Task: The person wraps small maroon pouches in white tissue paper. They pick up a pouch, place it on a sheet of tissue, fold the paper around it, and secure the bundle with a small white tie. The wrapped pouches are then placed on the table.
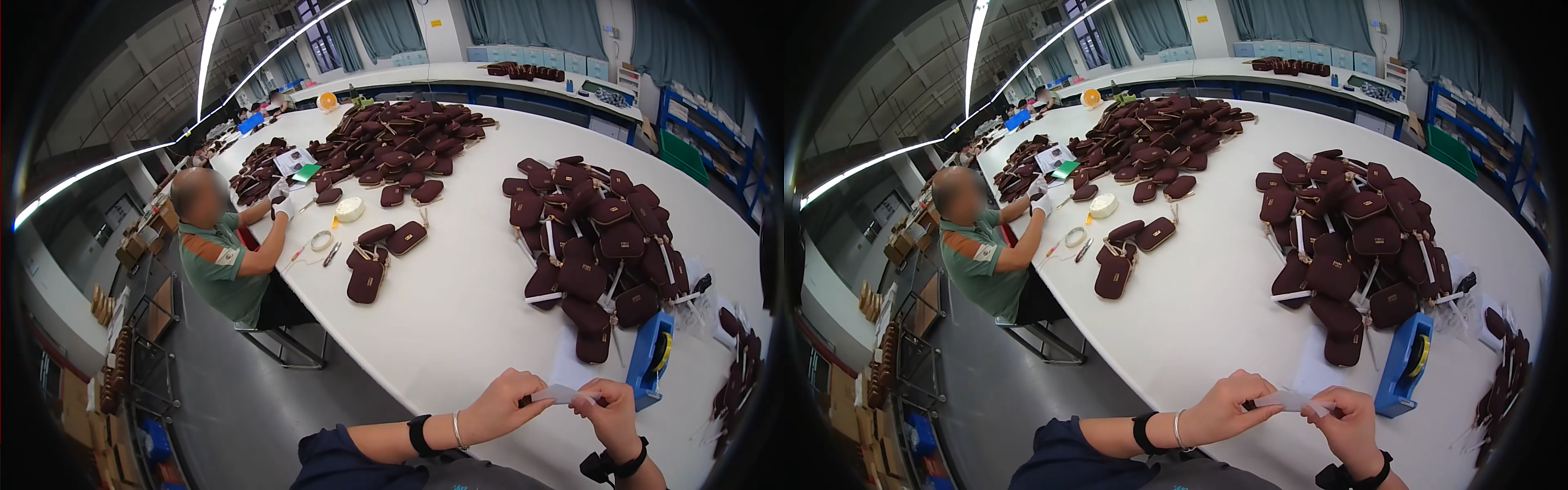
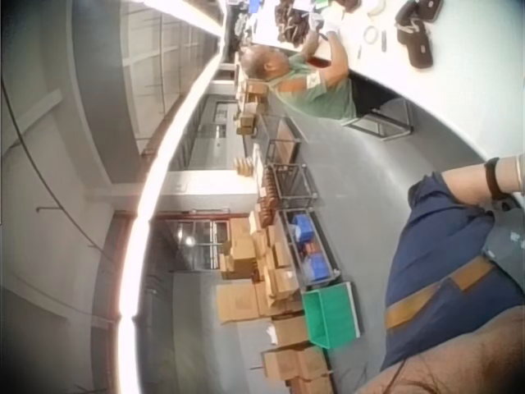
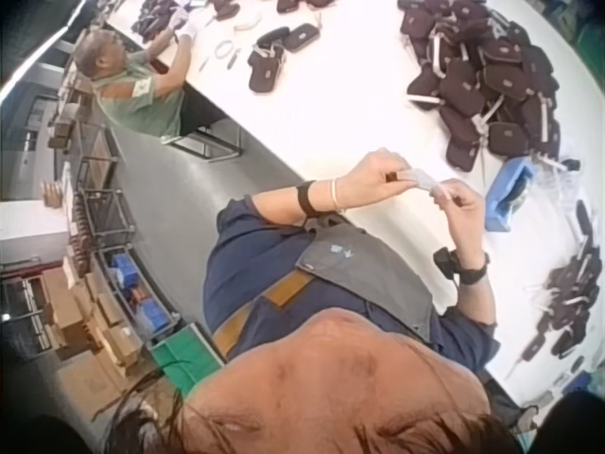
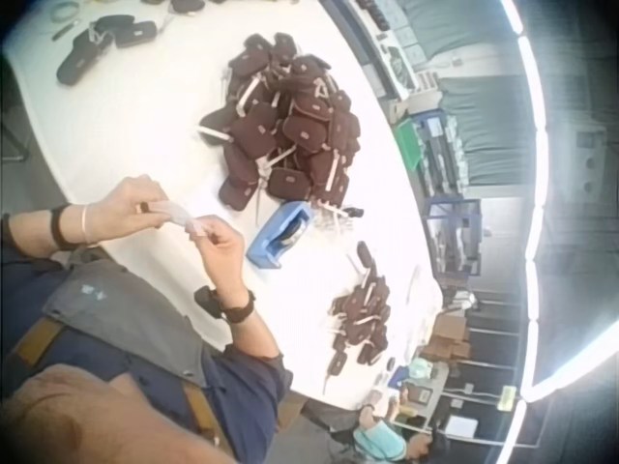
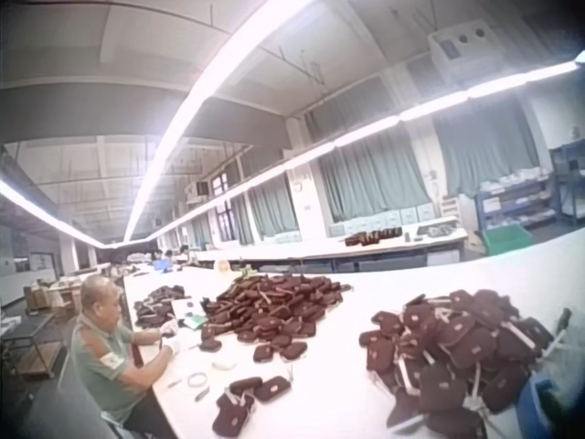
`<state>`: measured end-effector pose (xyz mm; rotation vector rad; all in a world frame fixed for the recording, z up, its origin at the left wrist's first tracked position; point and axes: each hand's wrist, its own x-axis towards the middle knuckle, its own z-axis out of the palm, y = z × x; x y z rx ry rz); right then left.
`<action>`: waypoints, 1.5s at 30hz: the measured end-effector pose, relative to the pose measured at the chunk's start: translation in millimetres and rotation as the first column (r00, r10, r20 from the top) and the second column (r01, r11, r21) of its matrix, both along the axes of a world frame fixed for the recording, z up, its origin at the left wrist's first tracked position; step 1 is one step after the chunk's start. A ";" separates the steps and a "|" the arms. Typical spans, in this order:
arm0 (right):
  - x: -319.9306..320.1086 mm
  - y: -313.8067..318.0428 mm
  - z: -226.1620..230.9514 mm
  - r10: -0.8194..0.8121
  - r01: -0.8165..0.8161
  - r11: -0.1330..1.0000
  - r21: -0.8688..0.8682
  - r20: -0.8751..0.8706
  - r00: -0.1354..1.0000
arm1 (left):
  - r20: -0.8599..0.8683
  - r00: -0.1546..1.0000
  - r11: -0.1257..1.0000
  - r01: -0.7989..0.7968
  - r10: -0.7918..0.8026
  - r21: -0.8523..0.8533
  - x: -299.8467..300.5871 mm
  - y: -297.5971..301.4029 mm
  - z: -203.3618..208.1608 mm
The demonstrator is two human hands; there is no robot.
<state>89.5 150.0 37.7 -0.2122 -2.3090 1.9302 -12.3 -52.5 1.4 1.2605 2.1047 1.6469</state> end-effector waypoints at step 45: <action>-6.2 10.0 8.3 0.103 -0.048 0.955 -0.292 0.177 0.979 | 0.396 0.914 0.981 -0.006 0.085 -0.195 2.6 -0.3 34.7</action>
